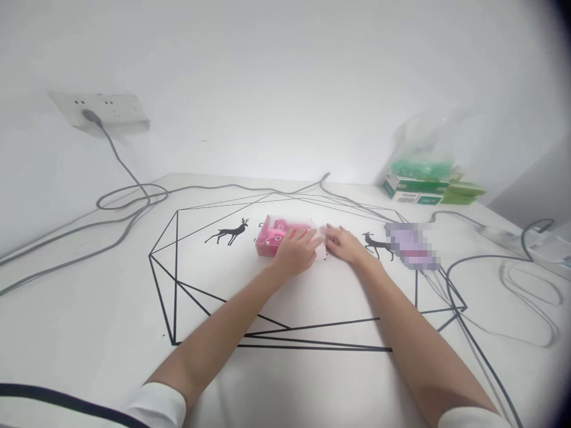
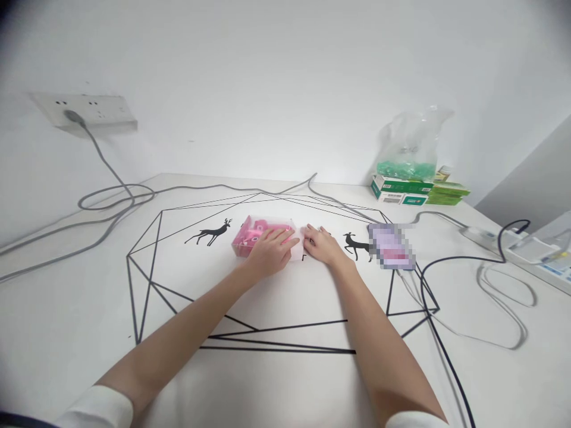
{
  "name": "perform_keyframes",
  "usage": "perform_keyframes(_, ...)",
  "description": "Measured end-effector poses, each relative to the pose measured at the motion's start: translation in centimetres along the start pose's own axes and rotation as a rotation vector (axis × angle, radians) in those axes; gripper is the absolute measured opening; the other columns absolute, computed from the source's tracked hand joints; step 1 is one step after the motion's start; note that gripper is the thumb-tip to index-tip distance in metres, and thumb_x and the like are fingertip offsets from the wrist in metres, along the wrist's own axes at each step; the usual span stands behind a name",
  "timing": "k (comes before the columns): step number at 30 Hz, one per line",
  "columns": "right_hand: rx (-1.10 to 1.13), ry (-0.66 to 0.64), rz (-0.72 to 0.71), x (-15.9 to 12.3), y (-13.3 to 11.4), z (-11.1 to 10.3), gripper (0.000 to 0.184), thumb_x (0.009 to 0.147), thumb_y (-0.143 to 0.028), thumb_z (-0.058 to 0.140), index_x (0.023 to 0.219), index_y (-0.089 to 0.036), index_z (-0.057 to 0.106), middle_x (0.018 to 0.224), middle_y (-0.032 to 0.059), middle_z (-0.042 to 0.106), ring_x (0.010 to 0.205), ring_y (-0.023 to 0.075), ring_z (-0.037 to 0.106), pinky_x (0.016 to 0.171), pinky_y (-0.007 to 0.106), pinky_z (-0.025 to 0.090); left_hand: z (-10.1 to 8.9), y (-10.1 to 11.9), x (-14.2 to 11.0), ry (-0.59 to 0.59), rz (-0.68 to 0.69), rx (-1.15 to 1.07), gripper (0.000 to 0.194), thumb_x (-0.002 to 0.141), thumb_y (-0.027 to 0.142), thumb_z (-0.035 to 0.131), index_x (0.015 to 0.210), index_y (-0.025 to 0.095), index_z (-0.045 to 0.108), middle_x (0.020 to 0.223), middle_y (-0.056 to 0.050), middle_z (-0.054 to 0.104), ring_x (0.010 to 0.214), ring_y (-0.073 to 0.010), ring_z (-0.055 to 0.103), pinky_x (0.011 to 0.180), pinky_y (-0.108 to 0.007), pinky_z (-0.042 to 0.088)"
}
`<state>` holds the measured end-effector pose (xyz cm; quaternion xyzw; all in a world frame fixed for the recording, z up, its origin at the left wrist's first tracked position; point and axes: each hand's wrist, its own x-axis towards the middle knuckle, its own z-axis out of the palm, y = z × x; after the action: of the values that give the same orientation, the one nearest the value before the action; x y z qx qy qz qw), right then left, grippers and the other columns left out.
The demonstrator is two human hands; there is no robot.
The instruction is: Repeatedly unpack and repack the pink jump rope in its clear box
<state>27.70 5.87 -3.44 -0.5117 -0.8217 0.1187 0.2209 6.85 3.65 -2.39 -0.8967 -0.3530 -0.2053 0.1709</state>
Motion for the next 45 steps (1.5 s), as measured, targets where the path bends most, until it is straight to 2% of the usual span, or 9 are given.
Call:
perform_keyframes(7,-0.036,0.279,0.188,-0.2,-0.9,-1.1,0.042,0.097,-0.041,0.043,0.13,-0.026,0.065,0.138,0.0026,0.062,0.129,0.0271,0.057,0.111,0.046,0.044,0.3,-0.5,0.0,0.015,0.031,0.002,0.025,0.093,0.017,0.048,0.106,0.021,0.069,0.132,-0.009,0.063,0.12,-0.0298,0.058,0.099,-0.049,0.042)
perform_keyframes(11,-0.02,0.176,0.041,-0.1,-1.2,-0.6,0.046,0.097,-0.039,0.045,0.137,-0.022,0.059,0.143,0.0055,0.058,0.136,0.0242,0.051,0.119,0.044,0.034,0.3,-0.6,-0.3,0.04,0.032,-0.033,0.026,0.093,0.018,0.047,0.106,0.019,0.069,0.131,-0.011,0.064,0.12,-0.0286,0.058,0.101,-0.048,0.043)
perform_keyframes(15,-0.064,0.047,-0.041,0.2,-1.1,0.5,0.053,0.098,-0.04,0.045,0.145,-0.018,0.049,0.151,0.0094,0.048,0.145,0.0276,0.037,0.122,0.055,0.021,-0.2,-1.0,-0.9,0.069,0.03,-0.078,0.029,0.097,0.027,0.046,0.115,0.018,0.067,0.131,-0.012,0.064,0.121,-0.028,0.059,0.102,-0.047,0.043)
perform_keyframes(20,-0.088,-0.011,-0.084,0.5,-1.4,1.3,0.056,0.1,-0.043,0.04,0.15,-0.018,0.043,0.155,0.0094,0.043,0.149,0.0308,0.028,0.121,0.058,0.02,-0.9,-2.1,-1.6,0.075,-0.012,-0.087,0.037,0.098,0.038,0.048,0.126,0.019,0.063,0.13,-0.01,0.065,0.121,-0.0279,0.059,0.107,-0.049,0.04)
perform_keyframes(25,-0.029,0.025,-0.043,0.3,-1.6,1.7,0.056,0.098,-0.042,0.043,0.148,-0.018,0.046,0.155,0.01,0.043,0.149,0.0327,0.027,0.119,0.053,0.028,-1.0,-2.6,-1.8,0.067,-0.02,-0.065,0.041,0.098,0.043,0.048,0.131,0.022,0.06,0.132,-0.009,0.065,0.123,-0.0282,0.057,0.11,-0.05,0.038)
perform_keyframes(30,0.113,0.102,0.036,0.2,-2.0,2.4,0.052,0.096,-0.036,0.046,0.145,-0.02,0.05,0.154,0.0098,0.044,0.143,0.0273,0.041,0.117,0.046,0.036,-0.8,-2.5,-1.9,0.047,0.035,-0.008,0.035,0.1,0.039,0.046,0.13,0.029,0.061,0.136,-0.009,0.061,0.121,-0.0306,0.057,0.104,-0.053,0.04)
perform_keyframes(38,0.442,0.272,0.11,1.0,-2.9,3.0,0.057,0.09,-0.039,0.055,0.143,-0.017,0.053,0.152,0.0088,0.046,0.143,0.0231,0.042,0.122,0.041,0.029,-0.8,-3.4,-2.1,0.078,0.044,-0.102,0.03,0.098,0.037,0.05,0.12,0.023,0.066,0.131,-0.007,0.065,0.117,-0.0265,0.06,0.106,-0.048,0.042)
perform_keyframes(42,0.595,0.291,0.175,1.0,-4.5,2.9,0.063,0.094,-0.055,0.048,0.144,-0.017,0.051,0.156,0.0085,0.041,0.146,0.0219,0.035,0.124,0.039,0.022,-1.8,-5.6,-2.9,0.007,-0.008,-0.118,0.037,0.096,0.048,0.052,0.122,0.025,0.065,0.129,-0.008,0.066,0.124,-0.0291,0.056,0.114,-0.056,0.031)
perform_keyframes(45,0.62,0.255,0.23,1.1,-6.3,3.0,0.069,0.094,-0.059,0.045,0.149,-0.018,0.044,0.161,0.0087,0.03,0.15,0.0221,0.026,0.124,0.04,0.02,-2.7,-7.9,-4.1,-0.072,-0.09,-0.086,0.044,0.097,0.05,0.048,0.131,0.026,0.061,0.142,-0.01,0.057,0.136,-0.0338,0.047,0.111,-0.057,0.035)
